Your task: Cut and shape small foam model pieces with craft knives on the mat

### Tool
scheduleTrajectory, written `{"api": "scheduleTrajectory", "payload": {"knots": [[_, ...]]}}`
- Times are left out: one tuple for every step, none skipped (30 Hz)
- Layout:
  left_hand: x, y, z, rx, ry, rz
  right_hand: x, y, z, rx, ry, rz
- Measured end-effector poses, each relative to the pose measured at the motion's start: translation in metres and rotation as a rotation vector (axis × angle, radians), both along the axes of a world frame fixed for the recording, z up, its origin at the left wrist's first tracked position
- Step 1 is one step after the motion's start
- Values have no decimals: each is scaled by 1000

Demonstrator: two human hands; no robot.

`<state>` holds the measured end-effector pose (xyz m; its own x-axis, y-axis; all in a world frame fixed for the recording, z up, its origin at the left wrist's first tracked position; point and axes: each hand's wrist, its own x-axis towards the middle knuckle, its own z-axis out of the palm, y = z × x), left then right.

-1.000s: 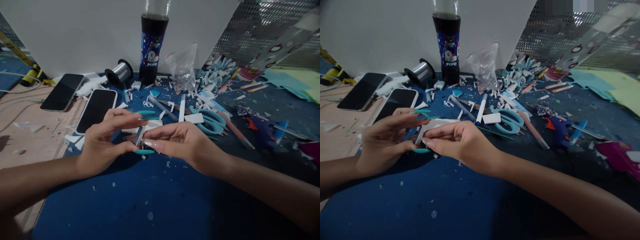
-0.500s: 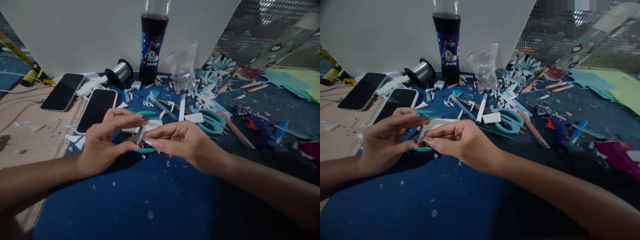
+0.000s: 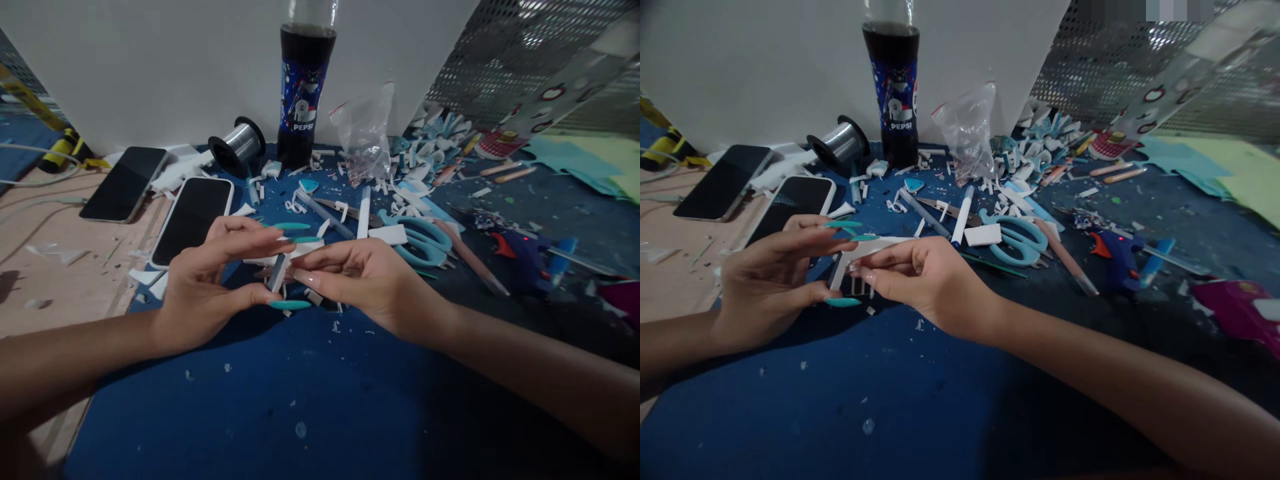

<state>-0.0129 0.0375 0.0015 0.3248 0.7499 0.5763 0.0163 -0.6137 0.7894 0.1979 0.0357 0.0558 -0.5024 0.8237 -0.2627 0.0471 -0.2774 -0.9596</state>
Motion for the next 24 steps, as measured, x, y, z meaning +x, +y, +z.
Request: {"api": "scheduleTrajectory", "payload": {"knots": [[0,0,0,-4,-4,0,0,0,0,8,14,-8],[0,0,0,-12,-9,1,1,1,0,17,25,-12],[0,0,0,-18,-17,2,1,1,1,28,39,-12],[0,0,0,-22,-21,1,1,1,1,40,53,-6],[0,0,0,-25,-23,2,2,1,1,47,65,1],[0,0,0,-25,-19,0,2,1,1,50,77,7],[0,0,0,-21,-14,0,2,2,1,50,91,11],[-1,1,-1,-17,-7,1,2,2,1,45,102,12],[-1,1,-1,-16,0,9,2,2,1,39,110,12],[-1,1,-1,-14,9,22,2,2,0,32,116,9],[-1,1,-1,-12,20,36,1,2,1,26,121,8],[-1,1,-1,-8,32,48,1,2,1,23,123,7],[-1,1,-1,-3,45,60,1,2,1,21,124,7],[-1,1,-1,3,57,66,1,2,2,22,122,8],[-1,0,-1,11,63,72,1,2,2,26,116,10],[-1,0,0,19,70,76,1,2,2,30,106,10],[-1,0,0,27,76,84,1,2,3,36,97,8],[-1,0,0,32,85,91,2,2,2,44,88,4],[-1,0,1,34,92,96,2,2,2,52,82,1],[-1,0,1,34,98,98,2,2,1,60,78,-2],[-1,-1,2,33,106,96,2,2,1,69,80,-1],[-1,-1,2,32,112,94,2,2,1,75,79,1],[-1,-1,2,33,115,91,2,2,1,76,74,1],[-1,-1,3,32,116,85,2,2,1,72,65,0]]}}
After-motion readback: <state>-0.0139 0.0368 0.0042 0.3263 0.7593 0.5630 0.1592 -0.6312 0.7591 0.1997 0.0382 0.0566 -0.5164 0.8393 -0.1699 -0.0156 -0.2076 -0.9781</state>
